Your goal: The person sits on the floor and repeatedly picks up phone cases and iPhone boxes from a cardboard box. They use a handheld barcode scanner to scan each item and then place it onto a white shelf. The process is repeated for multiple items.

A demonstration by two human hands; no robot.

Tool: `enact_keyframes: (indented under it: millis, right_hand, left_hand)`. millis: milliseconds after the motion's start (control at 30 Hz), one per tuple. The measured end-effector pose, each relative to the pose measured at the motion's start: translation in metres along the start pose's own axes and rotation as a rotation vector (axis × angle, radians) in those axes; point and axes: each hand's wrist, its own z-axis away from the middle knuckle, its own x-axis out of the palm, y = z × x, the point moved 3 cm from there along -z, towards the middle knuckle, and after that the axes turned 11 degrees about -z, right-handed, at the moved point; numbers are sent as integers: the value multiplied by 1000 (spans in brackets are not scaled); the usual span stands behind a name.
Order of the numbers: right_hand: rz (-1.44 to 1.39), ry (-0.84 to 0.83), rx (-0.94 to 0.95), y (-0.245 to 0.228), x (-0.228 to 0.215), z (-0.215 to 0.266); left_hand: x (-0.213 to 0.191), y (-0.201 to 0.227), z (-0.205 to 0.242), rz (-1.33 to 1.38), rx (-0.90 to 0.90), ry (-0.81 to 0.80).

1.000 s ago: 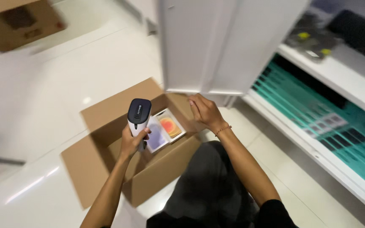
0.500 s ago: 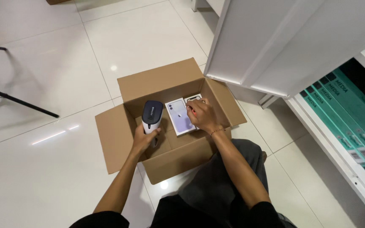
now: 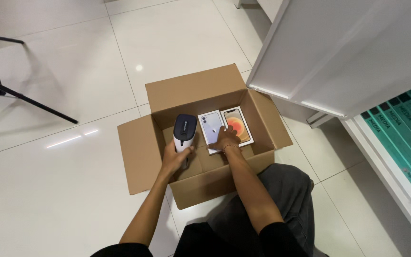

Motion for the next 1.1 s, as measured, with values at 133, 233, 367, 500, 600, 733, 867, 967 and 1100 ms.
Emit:
enact_keyframes:
  millis: [133, 233, 367, 500, 600, 733, 867, 967, 1100]
  right_hand:
    - [9, 31, -20, 4, 10, -26]
    - [34, -55, -34, 0, 12, -20]
    - [-41, -146, 30, 8, 22, -37]
    - [-181, -116, 127, 10, 24, -53]
    - [-233, -26, 169, 6, 32, -46]
    - [-326, -44, 131, 1, 16, -28]
    - [-276, -68, 34, 19, 28, -56]
    - [-500, -106, -22, 25, 27, -53]
    - [-1050, -145, -110, 15, -7, 9]
  left_hand:
    - [2, -2, -6, -15, 10, -19]
    - [3, 4, -3, -42, 19, -15]
    - [2, 0, -5, -35, 22, -22]
    - [2, -1, -8, -34, 30, -1]
    - [2, 4, -7, -24, 52, -2]
    - [4, -2, -10, -22, 35, 2]
    - [5, -7, -10, -22, 54, 4]
    - [6, -7, -9, 8, 30, 13]
    - [5, -6, -13, 62, -32, 34]
